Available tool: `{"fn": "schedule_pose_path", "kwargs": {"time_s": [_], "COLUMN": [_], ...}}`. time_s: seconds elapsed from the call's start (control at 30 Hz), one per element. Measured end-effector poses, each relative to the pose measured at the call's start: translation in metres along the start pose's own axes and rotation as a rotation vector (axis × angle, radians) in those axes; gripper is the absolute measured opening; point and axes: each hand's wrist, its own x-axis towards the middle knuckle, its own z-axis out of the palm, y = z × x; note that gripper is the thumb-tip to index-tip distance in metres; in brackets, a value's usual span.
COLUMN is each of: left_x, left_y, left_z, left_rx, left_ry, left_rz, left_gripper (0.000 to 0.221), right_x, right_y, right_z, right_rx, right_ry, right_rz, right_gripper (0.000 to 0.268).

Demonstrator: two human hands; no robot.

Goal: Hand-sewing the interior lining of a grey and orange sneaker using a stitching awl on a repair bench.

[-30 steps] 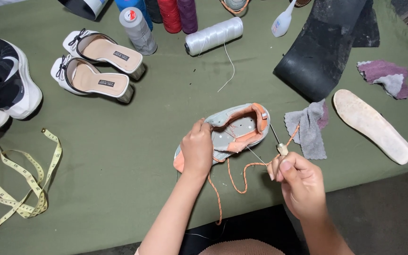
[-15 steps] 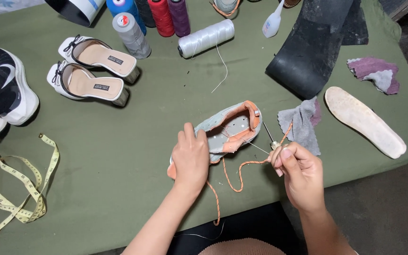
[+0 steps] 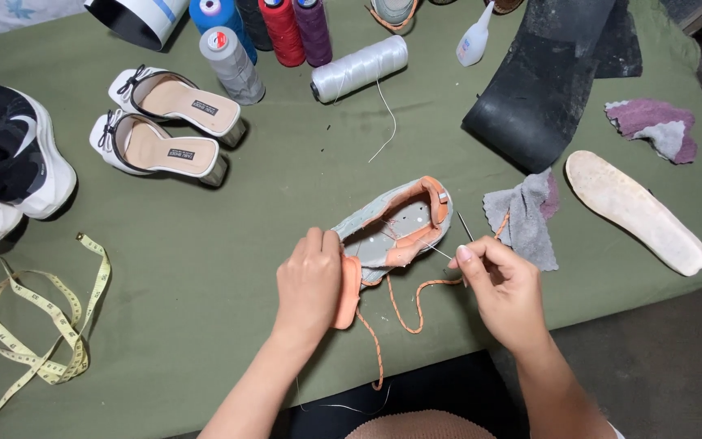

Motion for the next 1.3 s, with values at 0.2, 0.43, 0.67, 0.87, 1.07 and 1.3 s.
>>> {"fn": "schedule_pose_path", "kwargs": {"time_s": [0.2,0.43,0.67,0.87,1.07,1.3], "left_x": [-0.006,-0.004,0.013,-0.002,0.004,0.007], "left_y": [-0.016,-0.027,0.000,-0.009,0.008,0.009], "left_z": [0.015,0.008,-0.022,0.066,0.070,0.044], "left_rx": [-0.102,0.047,-0.627,-0.414,-0.307,-0.516], "left_ry": [-0.137,-0.016,-0.044,0.195,0.217,0.137], "left_rz": [-0.091,0.057,0.261,0.369,0.242,0.135], "left_gripper": [0.022,0.014,0.013,0.019,0.019,0.012], "right_x": [0.002,0.006,0.009,0.006,0.002,0.002], "right_y": [0.000,0.006,-0.004,0.007,0.011,0.003], "right_z": [-0.004,-0.015,-0.006,-0.008,-0.019,-0.022], "right_rx": [-0.048,-0.054,-0.073,-0.042,0.092,0.064], "right_ry": [-0.025,-0.002,-0.025,-0.021,0.036,0.067], "right_rz": [0.023,0.027,-0.088,-0.125,-0.284,-0.125], "right_gripper": [0.025,0.025,0.023,0.023,0.029,0.022]}}
